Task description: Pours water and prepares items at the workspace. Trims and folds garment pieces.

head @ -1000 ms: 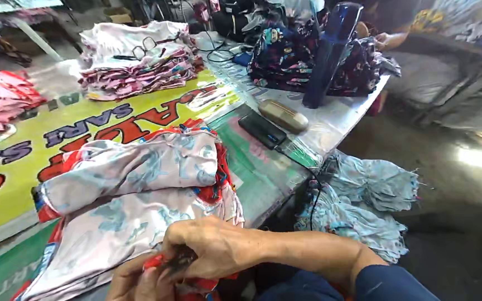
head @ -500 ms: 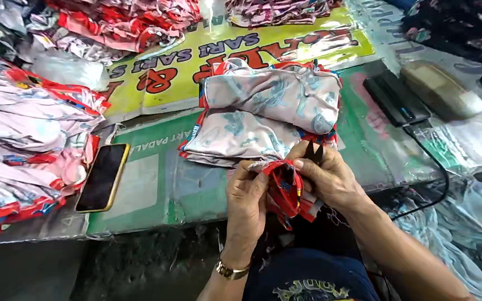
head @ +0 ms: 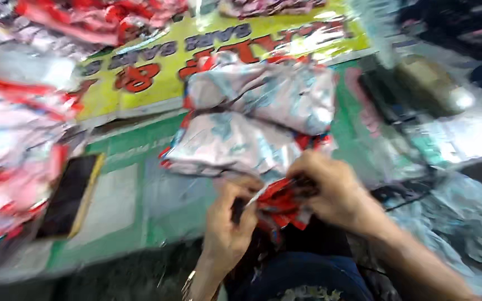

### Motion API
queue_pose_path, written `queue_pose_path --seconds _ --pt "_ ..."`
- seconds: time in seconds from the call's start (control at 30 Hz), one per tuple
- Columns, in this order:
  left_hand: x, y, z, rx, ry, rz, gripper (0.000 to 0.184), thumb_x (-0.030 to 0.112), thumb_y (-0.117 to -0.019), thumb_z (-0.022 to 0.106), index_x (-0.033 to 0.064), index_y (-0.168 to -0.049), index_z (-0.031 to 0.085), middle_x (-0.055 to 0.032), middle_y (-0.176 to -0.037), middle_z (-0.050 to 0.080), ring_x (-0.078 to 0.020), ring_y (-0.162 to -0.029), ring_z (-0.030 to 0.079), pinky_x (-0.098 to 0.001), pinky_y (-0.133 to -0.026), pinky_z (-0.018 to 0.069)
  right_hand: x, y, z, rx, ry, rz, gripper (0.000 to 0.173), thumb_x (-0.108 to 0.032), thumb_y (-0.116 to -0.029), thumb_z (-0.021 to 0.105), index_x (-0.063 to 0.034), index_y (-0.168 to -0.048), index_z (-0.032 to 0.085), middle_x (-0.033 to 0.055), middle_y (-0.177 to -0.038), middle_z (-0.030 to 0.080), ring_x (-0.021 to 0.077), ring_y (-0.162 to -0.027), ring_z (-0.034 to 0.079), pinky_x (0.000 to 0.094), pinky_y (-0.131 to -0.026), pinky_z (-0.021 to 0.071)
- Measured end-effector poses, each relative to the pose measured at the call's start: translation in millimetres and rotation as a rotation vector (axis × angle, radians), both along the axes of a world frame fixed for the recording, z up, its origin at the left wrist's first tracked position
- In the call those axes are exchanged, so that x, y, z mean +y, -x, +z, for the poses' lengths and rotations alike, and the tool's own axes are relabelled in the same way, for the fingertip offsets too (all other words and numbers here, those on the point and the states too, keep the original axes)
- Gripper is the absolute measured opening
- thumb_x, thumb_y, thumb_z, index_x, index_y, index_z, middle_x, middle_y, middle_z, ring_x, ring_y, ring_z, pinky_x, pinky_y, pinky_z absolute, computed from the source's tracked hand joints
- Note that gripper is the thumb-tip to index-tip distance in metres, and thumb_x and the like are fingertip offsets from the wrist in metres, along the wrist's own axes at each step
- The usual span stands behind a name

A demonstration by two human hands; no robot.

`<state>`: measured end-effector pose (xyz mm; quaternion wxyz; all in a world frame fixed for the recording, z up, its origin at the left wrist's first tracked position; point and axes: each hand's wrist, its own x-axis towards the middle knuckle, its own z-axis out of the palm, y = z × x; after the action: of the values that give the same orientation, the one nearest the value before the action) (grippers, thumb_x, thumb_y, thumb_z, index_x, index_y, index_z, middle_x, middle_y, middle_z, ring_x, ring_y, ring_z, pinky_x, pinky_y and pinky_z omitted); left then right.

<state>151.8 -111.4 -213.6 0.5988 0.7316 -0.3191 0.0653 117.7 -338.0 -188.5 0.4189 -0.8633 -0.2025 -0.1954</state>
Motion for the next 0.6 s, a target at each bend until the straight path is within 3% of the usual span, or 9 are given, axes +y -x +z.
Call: queue_pose_path --seconds 0.1,0.17,0.27,0.33,0.4,0.5,0.6 --pt "-7 3 -2 -0.005 -0.203 0.039 0.045 0.039 -0.0933 0.071 0.0078 -0.123 0.055 0.0032 -0.109 0.068 0.0023 -0.102 0.063 -0.0168 -0.089 0.0545 7 0 -8 0.027 0.085 0.042 0.022 -0.001 -0.0837 0.072 -0.0045 -0.105 0.069 0.0101 -0.095 0.071 0.0206 -0.079 0.071 0.0389 -0.064 0.0586" --pt "-10 1 1 -0.005 -0.305 0.060 0.054 0.035 -0.0918 0.073 -0.0039 -0.124 0.055 -0.0071 -0.106 0.067 -0.0007 -0.100 0.061 -0.0198 -0.091 0.0517 10 -3 -9 0.020 0.064 0.063 0.022 0.000 -0.0843 0.073 -0.0036 -0.106 0.069 0.0113 -0.095 0.070 0.0227 -0.077 0.070 0.0398 -0.060 0.0573" --pt "-16 -1 9 -0.084 -0.439 0.097 0.032 0.014 -0.0910 0.067 -0.0070 -0.114 0.060 -0.0171 -0.100 0.069 -0.0169 -0.096 0.064 -0.0347 -0.088 0.0515 3 -2 -3 -0.016 0.008 0.087 0.021 0.002 -0.0851 0.072 -0.0005 -0.106 0.067 0.0132 -0.093 0.068 0.0228 -0.075 0.068 0.0373 -0.060 0.0550" --pt "-16 1 13 -0.222 -0.490 0.152 0.020 0.008 -0.0895 0.062 -0.0061 -0.104 0.062 -0.0219 -0.095 0.067 -0.0291 -0.094 0.063 -0.0441 -0.089 0.0480 -6 4 6 -0.090 0.050 0.046 0.021 0.001 -0.0853 0.070 -0.0011 -0.106 0.066 0.0130 -0.092 0.068 0.0221 -0.072 0.068 0.0353 -0.057 0.0537" --pt "-8 6 17 -0.364 -0.525 0.181 0.013 0.012 -0.0963 0.059 -0.0002 -0.098 0.063 -0.0200 -0.094 0.067 -0.0296 -0.097 0.063 -0.0426 -0.095 0.0445 -13 12 11 -0.148 0.133 0.016 0.014 -0.002 -0.0912 0.064 -0.0024 -0.105 0.066 0.0121 -0.089 0.067 0.0218 -0.069 0.066 0.0339 -0.054 0.0515" --pt "6 9 15 -0.556 -0.662 0.106 0.013 0.015 -0.1021 0.058 0.0073 -0.099 0.068 -0.0144 -0.094 0.066 -0.0276 -0.099 0.062 -0.0418 -0.101 0.0394 -16 22 1 -0.147 0.363 0.026 0.011 -0.008 -0.1032 0.054 -0.0070 -0.100 0.064 0.0097 -0.086 0.064 0.0227 -0.066 0.063 0.0344 -0.052 0.0481" --pt "11 6 10 -0.613 -0.814 0.007 0.014 0.016 -0.0998 0.061 0.0095 -0.101 0.073 -0.0132 -0.096 0.071 -0.0300 -0.099 0.065 -0.0477 -0.099 0.0401 -12 26 -12 -0.097 0.492 0.015 0.015 -0.007 -0.1031 0.051 -0.0087 -0.097 0.065 0.0086 -0.088 0.062 0.0221 -0.068 0.063 0.0335 -0.052 0.0489"
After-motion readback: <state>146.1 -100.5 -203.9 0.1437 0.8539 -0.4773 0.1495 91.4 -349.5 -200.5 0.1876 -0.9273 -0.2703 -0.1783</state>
